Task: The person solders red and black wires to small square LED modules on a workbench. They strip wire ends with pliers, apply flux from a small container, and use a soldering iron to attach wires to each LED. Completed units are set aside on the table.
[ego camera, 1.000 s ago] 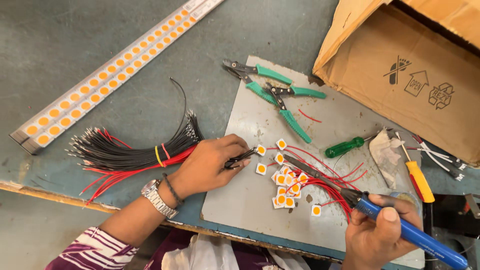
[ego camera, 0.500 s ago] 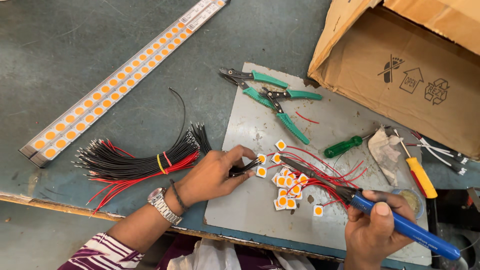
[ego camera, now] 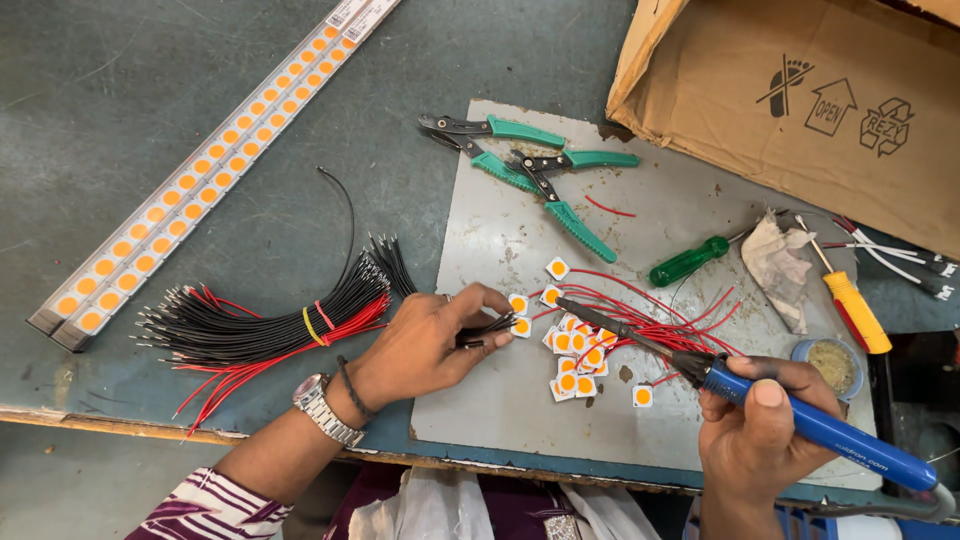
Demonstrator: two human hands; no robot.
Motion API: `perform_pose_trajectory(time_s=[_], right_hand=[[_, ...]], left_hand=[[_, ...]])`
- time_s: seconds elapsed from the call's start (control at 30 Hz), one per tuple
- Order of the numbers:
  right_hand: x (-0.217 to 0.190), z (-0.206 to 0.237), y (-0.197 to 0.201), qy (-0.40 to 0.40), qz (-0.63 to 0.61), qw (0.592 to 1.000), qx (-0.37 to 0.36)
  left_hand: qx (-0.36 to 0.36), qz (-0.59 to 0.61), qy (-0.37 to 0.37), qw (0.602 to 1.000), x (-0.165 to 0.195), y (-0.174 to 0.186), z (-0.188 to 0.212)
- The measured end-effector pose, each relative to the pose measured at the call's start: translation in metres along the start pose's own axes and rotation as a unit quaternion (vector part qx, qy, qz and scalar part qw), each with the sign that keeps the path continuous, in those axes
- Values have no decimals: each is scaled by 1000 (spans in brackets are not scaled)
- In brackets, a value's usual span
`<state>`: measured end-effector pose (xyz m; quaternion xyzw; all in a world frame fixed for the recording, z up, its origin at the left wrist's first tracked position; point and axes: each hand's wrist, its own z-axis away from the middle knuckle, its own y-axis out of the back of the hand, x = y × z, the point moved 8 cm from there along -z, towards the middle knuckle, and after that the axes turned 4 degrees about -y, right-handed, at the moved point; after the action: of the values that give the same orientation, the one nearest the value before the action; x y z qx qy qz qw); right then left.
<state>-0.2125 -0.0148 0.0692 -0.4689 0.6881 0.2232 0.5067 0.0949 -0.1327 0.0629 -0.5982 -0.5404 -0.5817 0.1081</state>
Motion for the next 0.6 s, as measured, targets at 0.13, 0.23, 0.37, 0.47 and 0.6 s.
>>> perform_pose_trajectory(time_s=[0.13, 0.23, 0.37, 0.47, 0.6], right_hand=[[-3, -1, -3, 8, 16, 1000, -1], [-4, -1, -5, 11, 21, 1000, -2], [-4, -1, -5, 11, 20, 1000, -1], [-3, -1, -5, 6, 17, 1000, -1], [-1, 0, -4, 3, 12, 1000, 5]], left_hand=[[-9, 23, 22, 999, -2, 1, 1], [-27, -10, 16, 999, -4, 0, 1], [-12, 5, -65, 998, 5, 3, 1], [-33, 12, -43, 998, 2, 0, 1], [-17, 92, -9, 996, 1, 3, 1]])
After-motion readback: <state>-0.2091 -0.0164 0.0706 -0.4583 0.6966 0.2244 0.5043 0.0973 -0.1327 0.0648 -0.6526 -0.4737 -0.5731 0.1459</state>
